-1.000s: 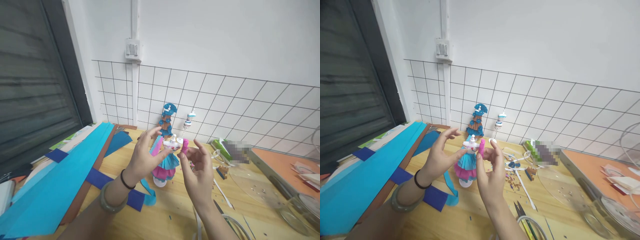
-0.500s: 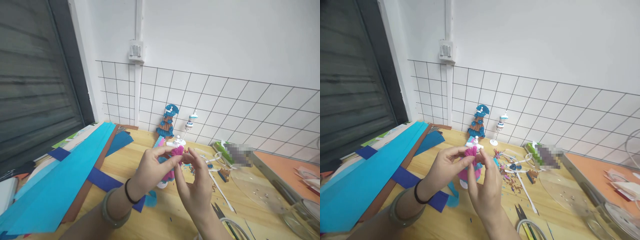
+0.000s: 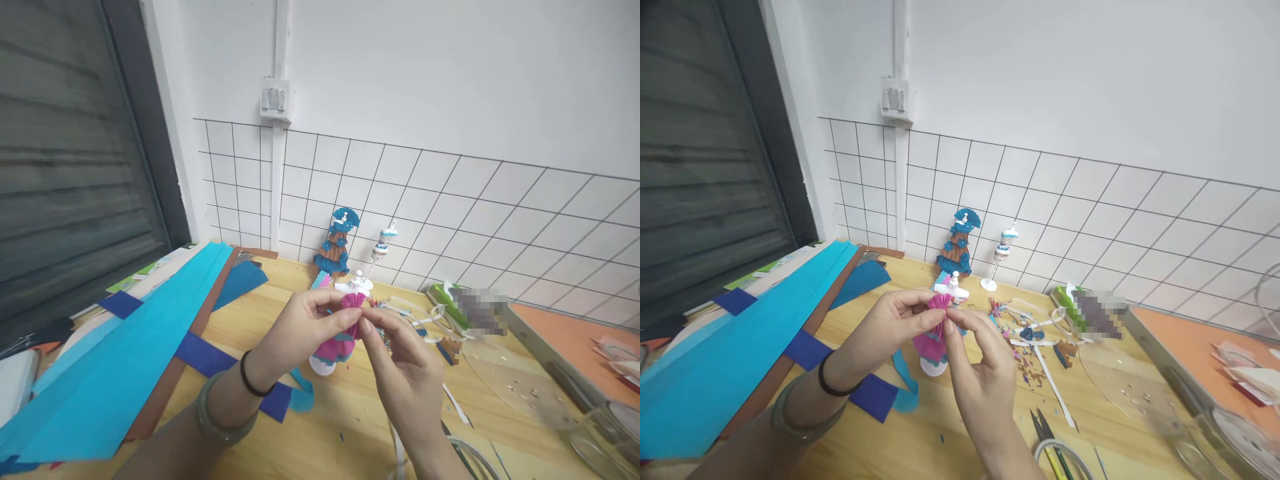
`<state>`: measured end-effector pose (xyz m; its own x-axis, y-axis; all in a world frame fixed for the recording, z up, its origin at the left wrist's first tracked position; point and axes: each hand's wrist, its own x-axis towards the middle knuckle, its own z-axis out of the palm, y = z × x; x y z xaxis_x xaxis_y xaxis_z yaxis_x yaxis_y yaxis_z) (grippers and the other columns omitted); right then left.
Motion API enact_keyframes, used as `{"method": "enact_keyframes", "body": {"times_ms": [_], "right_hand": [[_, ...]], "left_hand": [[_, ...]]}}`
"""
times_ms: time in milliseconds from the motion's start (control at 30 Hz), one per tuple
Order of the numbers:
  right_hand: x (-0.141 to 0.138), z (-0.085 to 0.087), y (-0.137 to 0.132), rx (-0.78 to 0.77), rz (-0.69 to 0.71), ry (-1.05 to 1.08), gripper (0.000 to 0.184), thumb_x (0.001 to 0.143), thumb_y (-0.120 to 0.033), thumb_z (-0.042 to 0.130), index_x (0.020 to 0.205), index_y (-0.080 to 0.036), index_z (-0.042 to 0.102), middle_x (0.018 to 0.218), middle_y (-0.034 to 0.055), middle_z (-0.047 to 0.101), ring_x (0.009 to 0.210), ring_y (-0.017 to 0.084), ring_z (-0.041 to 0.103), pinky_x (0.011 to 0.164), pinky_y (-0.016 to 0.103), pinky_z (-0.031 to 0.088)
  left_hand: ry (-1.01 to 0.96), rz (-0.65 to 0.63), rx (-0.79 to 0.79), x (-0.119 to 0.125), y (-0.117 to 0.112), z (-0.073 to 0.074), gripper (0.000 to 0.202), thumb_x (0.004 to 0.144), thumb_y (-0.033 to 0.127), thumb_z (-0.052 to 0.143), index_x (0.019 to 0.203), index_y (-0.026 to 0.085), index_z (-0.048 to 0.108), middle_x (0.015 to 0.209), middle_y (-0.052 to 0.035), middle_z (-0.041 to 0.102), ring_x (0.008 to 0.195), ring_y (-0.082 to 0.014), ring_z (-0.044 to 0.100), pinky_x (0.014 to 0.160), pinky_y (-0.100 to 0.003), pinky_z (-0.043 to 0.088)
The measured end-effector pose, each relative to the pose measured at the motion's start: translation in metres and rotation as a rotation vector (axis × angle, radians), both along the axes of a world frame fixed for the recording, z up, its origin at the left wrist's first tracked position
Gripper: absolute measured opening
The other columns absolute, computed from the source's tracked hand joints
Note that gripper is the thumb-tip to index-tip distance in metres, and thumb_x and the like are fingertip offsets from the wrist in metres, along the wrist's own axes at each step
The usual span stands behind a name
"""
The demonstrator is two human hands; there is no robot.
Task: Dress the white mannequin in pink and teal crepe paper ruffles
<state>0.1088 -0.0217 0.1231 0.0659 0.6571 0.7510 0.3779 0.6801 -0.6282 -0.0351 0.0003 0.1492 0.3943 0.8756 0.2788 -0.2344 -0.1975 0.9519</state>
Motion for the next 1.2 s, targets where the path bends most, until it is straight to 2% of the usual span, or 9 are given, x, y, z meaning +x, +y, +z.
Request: {"method": "enact_keyframes", "body": {"times_ms": [100, 300, 500, 633, 767, 900, 1000, 1200], "right_hand": [[0.002, 0.001, 0.000, -0.027, 0.045, 0.037, 0.013, 0.083, -0.018, 0.060, 0.091, -0.025, 0.068, 0.088, 0.0019, 0.067, 0.083, 0.016, 0.061, 0.074, 0.029, 0.050], [0.007, 0.004, 0.000, -0.238, 0.205, 0.192, 0.008, 0.084, -0.025, 0.061, 0.081, -0.027, 0.069, 0.081, 0.0000, 0.065, 0.078, 0.014, 0.059, 0.070, 0.024, 0.049], [0.010, 0.006, 0.005, -0.288, 0.375, 0.247, 0.016, 0.087, -0.029, 0.057, 0.078, -0.027, 0.070, 0.070, -0.0011, 0.060, 0.070, 0.012, 0.054, 0.064, 0.021, 0.046], [0.013, 0.008, 0.003, -0.267, 0.308, 0.199, 0.012, 0.085, -0.029, 0.059, 0.084, -0.028, 0.071, 0.074, -0.0006, 0.062, 0.072, 0.013, 0.056, 0.064, 0.023, 0.047], [0.014, 0.009, -0.002, -0.256, 0.163, 0.097, 0.011, 0.078, -0.031, 0.067, 0.089, -0.028, 0.069, 0.078, -0.0001, 0.063, 0.072, 0.015, 0.056, 0.067, 0.028, 0.048], [0.012, 0.008, -0.003, -0.248, 0.062, 0.027, 0.012, 0.075, -0.033, 0.069, 0.084, -0.025, 0.066, 0.073, -0.0002, 0.060, 0.070, 0.016, 0.054, 0.066, 0.030, 0.046], [0.012, 0.009, -0.002, -0.328, 0.098, 0.090, 0.012, 0.078, -0.034, 0.067, 0.083, -0.024, 0.066, 0.073, 0.0002, 0.061, 0.070, 0.015, 0.054, 0.067, 0.029, 0.046], [0.020, 0.010, 0.008, -0.485, 0.269, 0.394, 0.015, 0.078, -0.037, 0.068, 0.076, -0.022, 0.065, 0.065, -0.0018, 0.057, 0.066, 0.011, 0.055, 0.061, 0.021, 0.046]], "left_hand": [[0.035, 0.001, 0.024, 0.000, 0.000, 0.000, 0.026, 0.082, 0.037, 0.061, 0.090, 0.014, 0.068, 0.086, -0.0068, 0.065, 0.075, -0.0147, 0.062, 0.063, -0.025, 0.051], [0.084, 0.001, 0.095, 0.000, -0.001, 0.000, 0.025, 0.083, 0.038, 0.059, 0.086, 0.015, 0.068, 0.066, -0.0026, 0.059, 0.072, -0.0151, 0.061, 0.061, -0.025, 0.050], [0.134, 0.008, 0.163, 0.002, -0.005, 0.003, 0.028, 0.086, 0.038, 0.055, 0.084, 0.014, 0.069, 0.084, -0.0071, 0.063, 0.087, -0.0179, 0.061, 0.072, -0.028, 0.052], [0.199, 0.066, 0.266, 0.002, -0.007, 0.002, 0.026, 0.088, 0.035, 0.051, 0.088, 0.016, 0.068, 0.091, -0.0074, 0.065, 0.098, -0.0201, 0.060, 0.083, -0.031, 0.051], [0.341, 0.188, 0.536, 0.001, -0.008, -0.001, 0.024, 0.089, 0.026, 0.050, 0.105, 0.017, 0.065, 0.103, -0.0085, 0.065, 0.102, -0.0188, 0.058, 0.093, -0.035, 0.047], [0.501, 0.320, 0.771, 0.003, -0.008, -0.005, 0.032, 0.090, 0.019, 0.044, 0.117, 0.010, 0.058, 0.095, -0.0116, 0.065, 0.091, -0.0194, 0.060, 0.082, -0.036, 0.051], [0.565, 0.373, 0.854, 0.006, -0.008, -0.006, 0.031, 0.089, 0.016, 0.045, 0.116, 0.009, 0.059, 0.093, -0.0117, 0.065, 0.088, -0.0189, 0.059, 0.079, -0.035, 0.051], [0.497, 0.449, 0.844, 0.008, -0.008, -0.004, 0.033, 0.083, 0.020, 0.058, 0.115, 0.012, 0.059, 0.103, -0.0100, 0.067, 0.098, -0.0181, 0.060, 0.088, -0.033, 0.050]]}}
